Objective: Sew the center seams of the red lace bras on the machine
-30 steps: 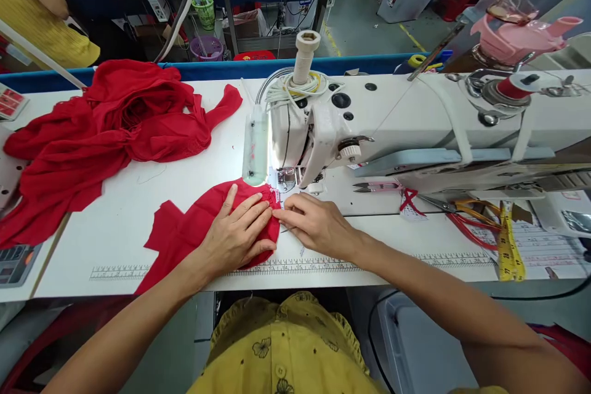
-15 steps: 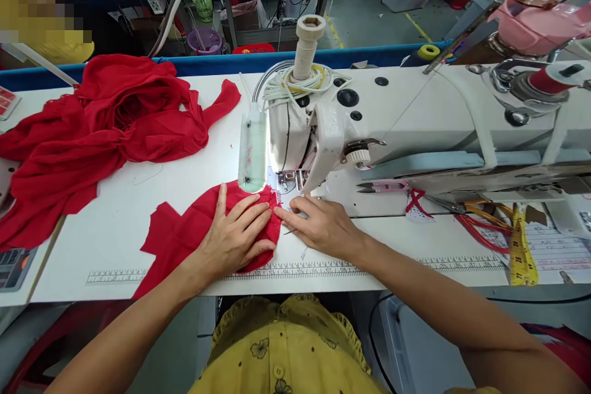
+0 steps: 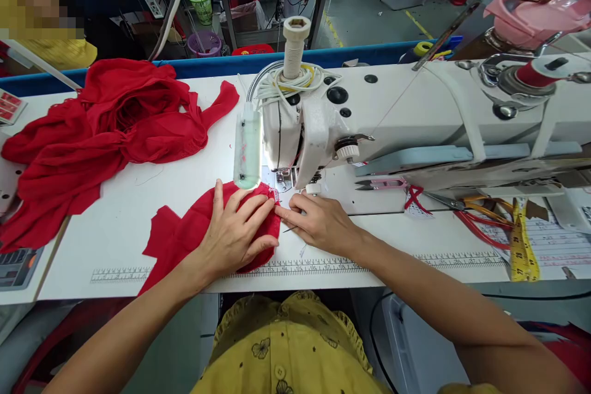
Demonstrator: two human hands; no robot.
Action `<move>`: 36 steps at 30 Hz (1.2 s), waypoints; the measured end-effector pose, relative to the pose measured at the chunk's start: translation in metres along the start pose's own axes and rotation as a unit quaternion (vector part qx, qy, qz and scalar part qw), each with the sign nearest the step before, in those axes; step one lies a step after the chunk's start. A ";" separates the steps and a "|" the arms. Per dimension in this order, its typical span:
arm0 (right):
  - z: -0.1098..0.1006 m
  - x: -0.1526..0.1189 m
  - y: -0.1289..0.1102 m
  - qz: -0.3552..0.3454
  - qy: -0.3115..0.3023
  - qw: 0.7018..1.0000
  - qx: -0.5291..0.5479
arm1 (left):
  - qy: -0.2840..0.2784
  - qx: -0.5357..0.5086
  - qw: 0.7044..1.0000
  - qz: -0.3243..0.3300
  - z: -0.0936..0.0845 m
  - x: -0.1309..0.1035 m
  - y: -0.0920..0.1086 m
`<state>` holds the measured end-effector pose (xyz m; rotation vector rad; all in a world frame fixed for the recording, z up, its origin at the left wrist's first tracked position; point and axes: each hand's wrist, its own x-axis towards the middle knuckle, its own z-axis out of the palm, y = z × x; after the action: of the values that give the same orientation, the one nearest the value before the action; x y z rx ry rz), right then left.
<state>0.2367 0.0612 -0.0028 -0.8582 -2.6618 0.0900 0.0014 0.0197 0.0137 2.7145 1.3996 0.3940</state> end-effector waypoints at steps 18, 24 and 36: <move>-0.007 -0.008 -0.017 0.155 0.032 0.975 0.157 | -0.005 -0.108 0.979 -0.175 0.000 0.041 -0.027; -0.011 -0.010 -0.042 0.292 0.059 0.896 0.330 | -0.025 -0.269 0.947 -0.175 -0.035 0.042 -0.032; -0.032 0.036 -0.097 0.217 0.067 0.754 0.616 | 0.029 -0.594 0.763 -0.254 -0.104 -0.031 -0.034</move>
<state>0.1664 0.0010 0.0542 -0.8422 -1.5648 1.5862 -0.0687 0.0081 0.1021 1.2561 1.1637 0.9044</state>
